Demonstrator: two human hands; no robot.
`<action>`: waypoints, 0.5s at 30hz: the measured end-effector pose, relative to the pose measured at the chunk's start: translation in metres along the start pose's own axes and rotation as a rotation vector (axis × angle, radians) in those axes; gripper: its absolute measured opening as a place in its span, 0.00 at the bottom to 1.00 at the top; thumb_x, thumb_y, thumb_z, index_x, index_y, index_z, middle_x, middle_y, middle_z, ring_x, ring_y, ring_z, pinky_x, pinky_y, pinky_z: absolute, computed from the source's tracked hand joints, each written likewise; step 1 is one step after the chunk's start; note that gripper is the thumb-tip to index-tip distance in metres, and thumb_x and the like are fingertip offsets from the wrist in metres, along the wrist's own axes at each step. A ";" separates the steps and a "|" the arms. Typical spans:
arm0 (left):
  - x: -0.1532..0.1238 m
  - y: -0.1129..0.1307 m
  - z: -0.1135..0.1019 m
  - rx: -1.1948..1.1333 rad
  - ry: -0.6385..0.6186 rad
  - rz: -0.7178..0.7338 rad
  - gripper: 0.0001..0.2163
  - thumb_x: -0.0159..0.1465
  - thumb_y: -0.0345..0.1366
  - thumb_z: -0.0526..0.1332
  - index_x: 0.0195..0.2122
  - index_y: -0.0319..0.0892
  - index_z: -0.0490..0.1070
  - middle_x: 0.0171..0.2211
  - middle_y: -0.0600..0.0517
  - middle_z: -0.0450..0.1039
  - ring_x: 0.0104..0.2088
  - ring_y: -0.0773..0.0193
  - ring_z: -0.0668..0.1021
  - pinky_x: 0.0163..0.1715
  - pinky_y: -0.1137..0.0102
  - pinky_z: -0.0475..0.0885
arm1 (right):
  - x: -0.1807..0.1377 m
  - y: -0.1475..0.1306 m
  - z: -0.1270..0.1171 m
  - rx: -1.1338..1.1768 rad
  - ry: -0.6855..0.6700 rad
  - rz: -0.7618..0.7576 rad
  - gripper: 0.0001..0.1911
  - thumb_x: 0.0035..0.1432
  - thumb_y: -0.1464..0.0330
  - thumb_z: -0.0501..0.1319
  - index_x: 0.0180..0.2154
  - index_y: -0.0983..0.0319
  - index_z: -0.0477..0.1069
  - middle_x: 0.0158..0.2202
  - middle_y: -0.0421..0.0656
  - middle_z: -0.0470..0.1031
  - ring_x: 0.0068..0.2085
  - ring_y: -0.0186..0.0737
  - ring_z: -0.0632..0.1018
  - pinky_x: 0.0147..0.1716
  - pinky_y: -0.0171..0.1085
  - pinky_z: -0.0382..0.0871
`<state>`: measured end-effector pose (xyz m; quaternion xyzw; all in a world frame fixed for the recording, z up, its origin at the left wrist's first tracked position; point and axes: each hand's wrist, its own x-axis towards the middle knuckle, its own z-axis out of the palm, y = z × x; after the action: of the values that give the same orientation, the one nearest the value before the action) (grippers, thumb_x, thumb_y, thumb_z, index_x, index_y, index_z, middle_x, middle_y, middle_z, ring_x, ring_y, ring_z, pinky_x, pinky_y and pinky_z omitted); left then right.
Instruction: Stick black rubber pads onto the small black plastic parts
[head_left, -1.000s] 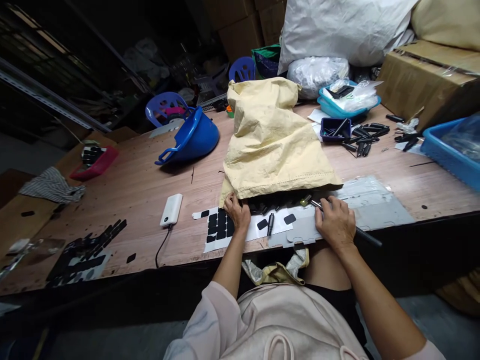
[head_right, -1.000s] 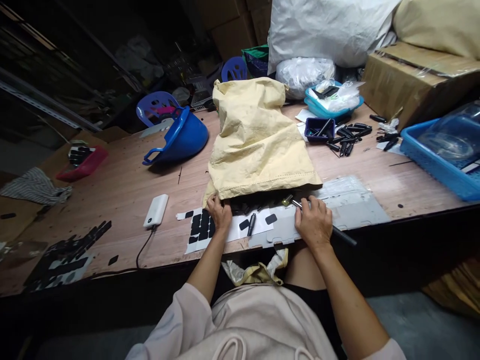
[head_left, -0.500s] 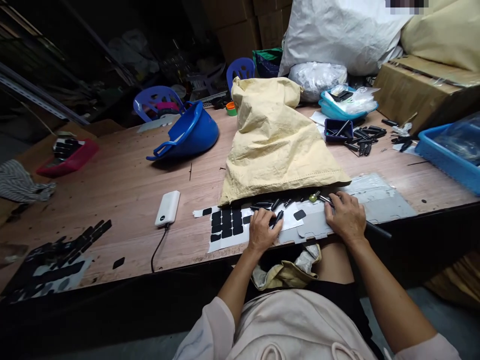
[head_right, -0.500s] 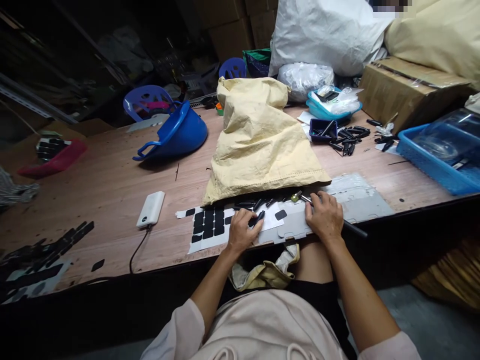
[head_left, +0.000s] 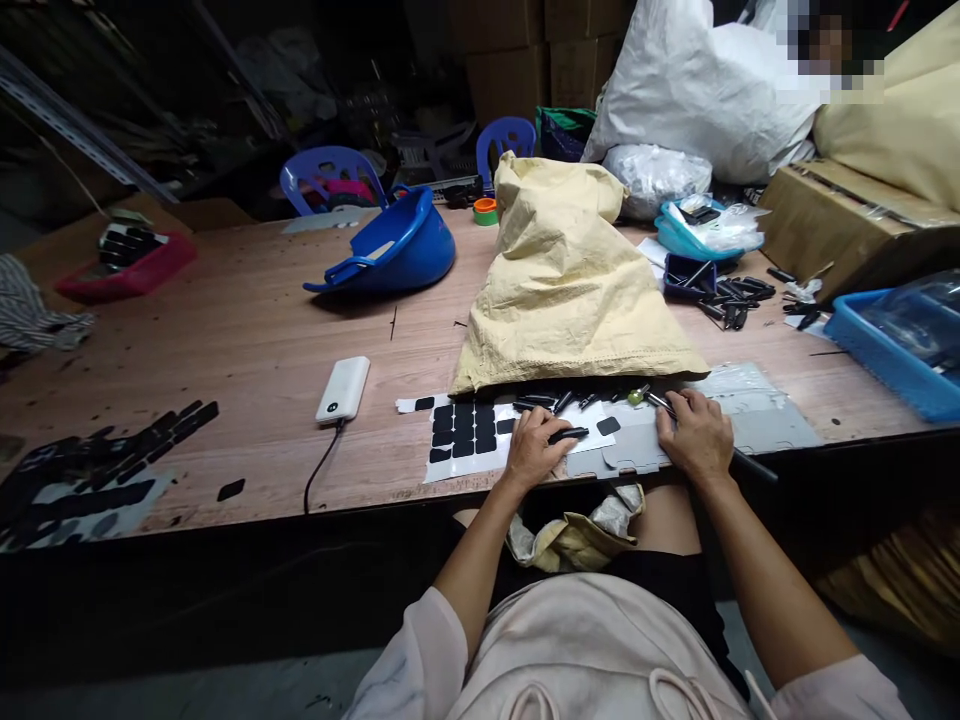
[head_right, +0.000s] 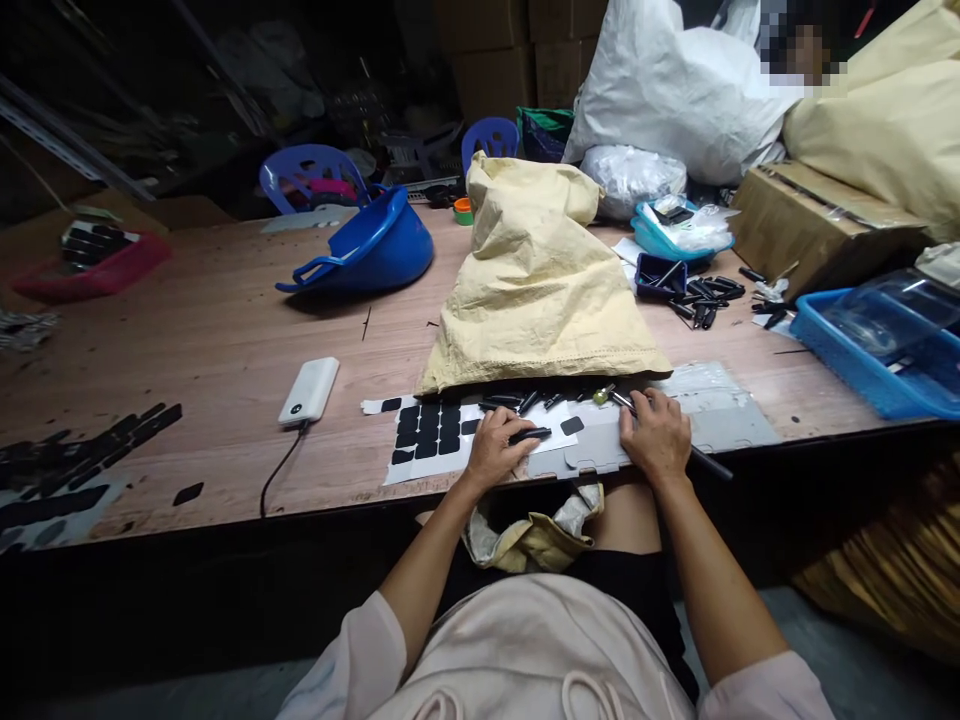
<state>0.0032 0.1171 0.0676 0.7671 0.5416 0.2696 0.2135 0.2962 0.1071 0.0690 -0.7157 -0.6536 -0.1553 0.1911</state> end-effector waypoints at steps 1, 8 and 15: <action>0.000 0.000 0.000 -0.005 -0.007 -0.006 0.10 0.63 0.37 0.73 0.46 0.52 0.84 0.43 0.51 0.75 0.44 0.57 0.74 0.49 0.62 0.69 | 0.000 0.000 0.000 0.004 -0.004 0.000 0.20 0.68 0.60 0.55 0.53 0.61 0.79 0.55 0.52 0.78 0.50 0.52 0.72 0.42 0.45 0.60; -0.001 0.002 -0.004 0.003 -0.044 -0.036 0.11 0.63 0.37 0.73 0.47 0.53 0.84 0.42 0.51 0.75 0.45 0.57 0.74 0.50 0.61 0.69 | -0.002 -0.003 -0.003 -0.003 -0.045 0.011 0.21 0.67 0.61 0.55 0.55 0.61 0.77 0.56 0.52 0.77 0.51 0.52 0.71 0.45 0.45 0.60; 0.002 0.003 -0.003 0.004 -0.022 -0.019 0.11 0.62 0.37 0.74 0.46 0.52 0.85 0.43 0.51 0.75 0.45 0.56 0.75 0.50 0.60 0.70 | 0.000 -0.004 -0.005 -0.030 -0.057 0.030 0.20 0.68 0.61 0.55 0.54 0.60 0.77 0.56 0.52 0.76 0.50 0.52 0.71 0.43 0.44 0.60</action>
<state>0.0039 0.1185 0.0719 0.7653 0.5470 0.2580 0.2205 0.2926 0.1053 0.0736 -0.7324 -0.6454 -0.1420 0.1639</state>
